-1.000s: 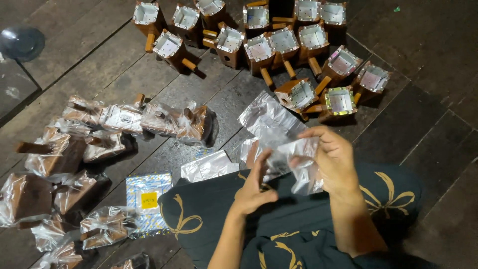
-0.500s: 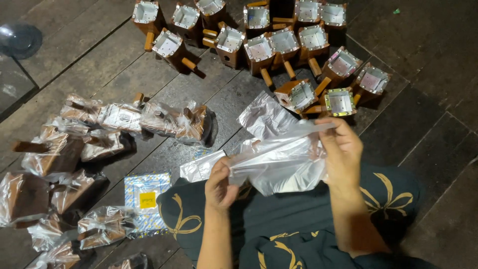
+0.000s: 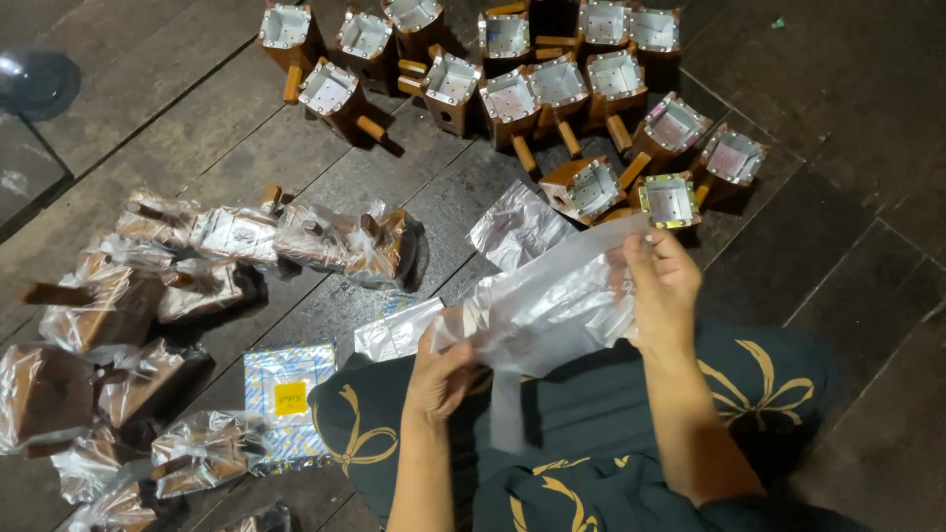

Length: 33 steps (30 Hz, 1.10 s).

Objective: The person picks up small wooden objects from the floor and places them individually into plastic bags.

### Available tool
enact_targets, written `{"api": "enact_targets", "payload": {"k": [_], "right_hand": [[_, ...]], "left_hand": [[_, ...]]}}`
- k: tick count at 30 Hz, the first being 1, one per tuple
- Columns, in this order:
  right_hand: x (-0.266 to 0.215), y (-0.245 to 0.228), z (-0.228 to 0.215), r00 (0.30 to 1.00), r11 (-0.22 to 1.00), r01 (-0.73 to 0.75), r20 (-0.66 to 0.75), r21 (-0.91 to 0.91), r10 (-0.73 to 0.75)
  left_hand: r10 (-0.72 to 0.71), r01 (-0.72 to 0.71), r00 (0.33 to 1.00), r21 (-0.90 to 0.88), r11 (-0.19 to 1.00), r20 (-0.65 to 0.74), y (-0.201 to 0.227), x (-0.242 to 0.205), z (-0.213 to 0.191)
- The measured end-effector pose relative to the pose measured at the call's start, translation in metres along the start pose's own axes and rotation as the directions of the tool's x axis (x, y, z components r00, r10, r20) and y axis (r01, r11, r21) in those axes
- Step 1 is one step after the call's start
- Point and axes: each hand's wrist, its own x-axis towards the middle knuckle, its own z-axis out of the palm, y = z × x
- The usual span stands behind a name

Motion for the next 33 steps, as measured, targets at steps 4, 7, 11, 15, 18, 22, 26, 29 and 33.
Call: {"api": "enact_targets", "payload": {"k": [4, 7, 11, 15, 18, 22, 26, 29, 33], "right_hand": [[-0.002, 0.007, 0.008, 1.000, 1.000, 0.012, -0.013, 0.010, -0.012], [0.004, -0.001, 0.012, 0.977, 0.953, 0.210, 0.012, -0.218, -0.212], [-0.008, -0.007, 0.020, 0.927, 0.832, 0.374, 0.180, -0.409, -0.328], [-0.040, -0.015, 0.048, 0.785, 0.713, 0.574, 0.520, -0.403, -0.338], [-0.055, 0.021, 0.047, 0.713, 0.723, 0.561, 0.679, -0.404, -0.174], [-0.055, 0.021, 0.051, 0.719, 0.695, 0.584, 0.664, -0.420, -0.204], [-0.047, 0.030, 0.045, 0.736, 0.666, 0.608, 0.620, -0.432, -0.270], [-0.032, 0.045, 0.026, 0.777, 0.657, 0.583, 0.565, -0.478, -0.278], [-0.001, 0.063, -0.015, 0.835, 0.583, 0.531, 0.496, -0.615, -0.238]], "left_hand": [[0.004, 0.041, 0.963, 0.160, 0.986, -0.271, -0.006, 0.003, 0.021], [0.093, 0.064, 0.890, 0.324, 0.944, -0.446, -0.024, 0.016, -0.009], [0.212, -0.037, 0.904, 0.425, 0.904, -0.371, -0.023, 0.023, -0.008], [0.269, -0.053, 0.904, 0.537, 0.842, -0.333, -0.014, 0.019, 0.004], [0.222, -0.044, 0.912, 0.455, 0.890, -0.345, -0.015, 0.017, 0.002], [0.216, -0.060, 0.930, 0.457, 0.888, -0.298, -0.011, 0.010, 0.005], [0.237, -0.016, 0.925, 0.593, 0.805, -0.297, -0.002, 0.008, -0.007], [0.388, -0.060, 0.876, 0.735, 0.675, -0.285, 0.005, 0.023, -0.049], [0.661, -0.167, 0.701, 0.839, 0.517, -0.268, 0.034, 0.021, -0.072]]}}
